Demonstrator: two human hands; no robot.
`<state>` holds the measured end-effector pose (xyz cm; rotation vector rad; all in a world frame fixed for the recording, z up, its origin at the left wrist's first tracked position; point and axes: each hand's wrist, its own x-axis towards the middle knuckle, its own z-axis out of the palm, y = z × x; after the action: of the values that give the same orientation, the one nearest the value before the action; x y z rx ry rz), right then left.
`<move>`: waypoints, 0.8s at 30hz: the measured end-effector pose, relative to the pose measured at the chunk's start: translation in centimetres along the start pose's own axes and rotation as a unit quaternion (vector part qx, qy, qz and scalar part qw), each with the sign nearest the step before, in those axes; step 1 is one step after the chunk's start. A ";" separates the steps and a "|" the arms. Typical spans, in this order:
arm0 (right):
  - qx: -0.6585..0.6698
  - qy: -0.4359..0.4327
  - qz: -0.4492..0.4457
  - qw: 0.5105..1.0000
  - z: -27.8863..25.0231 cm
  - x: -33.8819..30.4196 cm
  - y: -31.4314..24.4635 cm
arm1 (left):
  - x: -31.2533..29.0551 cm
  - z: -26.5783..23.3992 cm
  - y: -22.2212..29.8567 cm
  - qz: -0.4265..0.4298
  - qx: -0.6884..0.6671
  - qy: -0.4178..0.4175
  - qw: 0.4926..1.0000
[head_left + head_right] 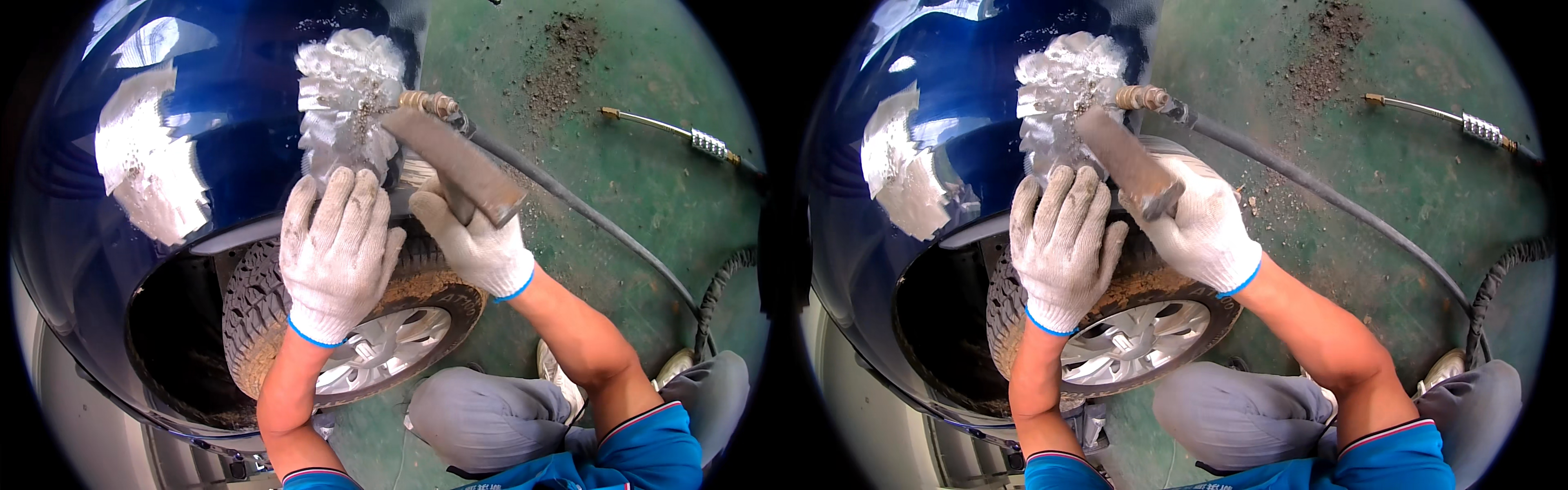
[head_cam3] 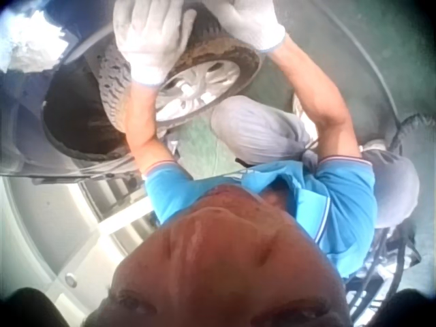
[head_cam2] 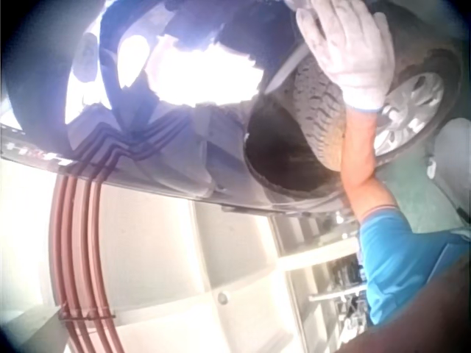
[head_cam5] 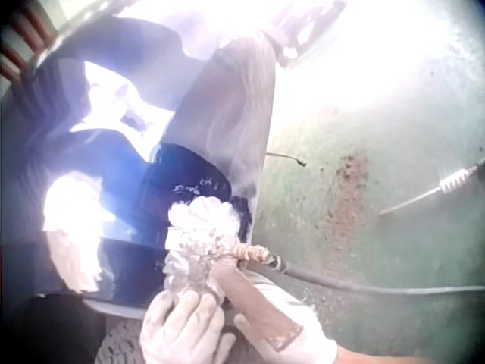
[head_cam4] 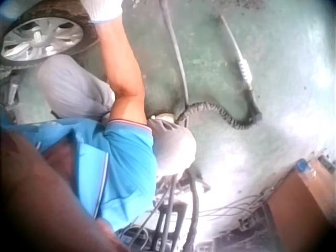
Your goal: The person uses a pneumatic hammer to repeatedly strike a white filler patch on the rear quarter panel of a blue car. They then switch to a manual hammer to continue tapping the same area. Finally, they wipe the panel with a cloth and inspect the surface.
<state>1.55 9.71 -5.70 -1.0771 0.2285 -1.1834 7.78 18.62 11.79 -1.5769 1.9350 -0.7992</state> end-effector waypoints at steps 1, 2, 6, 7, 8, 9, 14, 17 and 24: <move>0.003 -0.007 -0.001 1.000 0.0 -0.1 0.2 | 0.1 0.0 0.1 -0.001 -0.001 0.006 1.000; -0.039 -0.024 0.029 0.999 0.5 0.0 0.7 | 0.1 0.1 0.1 -0.002 0.000 0.002 1.000; -0.018 -0.001 0.014 1.000 0.3 -0.7 -0.3 | -0.2 0.2 0.1 -0.004 -0.003 0.007 1.000; 0.014 0.006 0.004 1.000 0.3 -0.7 -0.4 | -0.3 0.3 0.0 -0.004 -0.005 0.013 1.000; -0.009 -0.009 0.009 1.000 0.1 -0.7 0.4 | 0.0 0.2 0.2 -0.002 -0.010 0.015 1.000; -0.027 -0.026 0.015 0.999 0.3 -0.8 1.3 | 0.0 0.2 0.2 -0.002 -0.009 0.013 1.000; -0.047 0.015 -0.047 0.998 1.0 -0.4 1.4 | -0.3 0.9 0.0 0.007 -0.012 0.035 0.999; -0.104 -0.017 -0.021 0.994 1.0 0.1 1.7 | -0.2 0.5 0.1 -0.003 -0.012 0.017 1.000; -0.080 -0.012 -0.038 0.996 0.8 0.2 2.0 | -0.3 0.6 0.3 0.001 -0.011 0.026 1.000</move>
<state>3.42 9.93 -6.72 -1.2496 0.2683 -1.2355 8.06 18.84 11.17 -1.5819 1.9874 -0.8287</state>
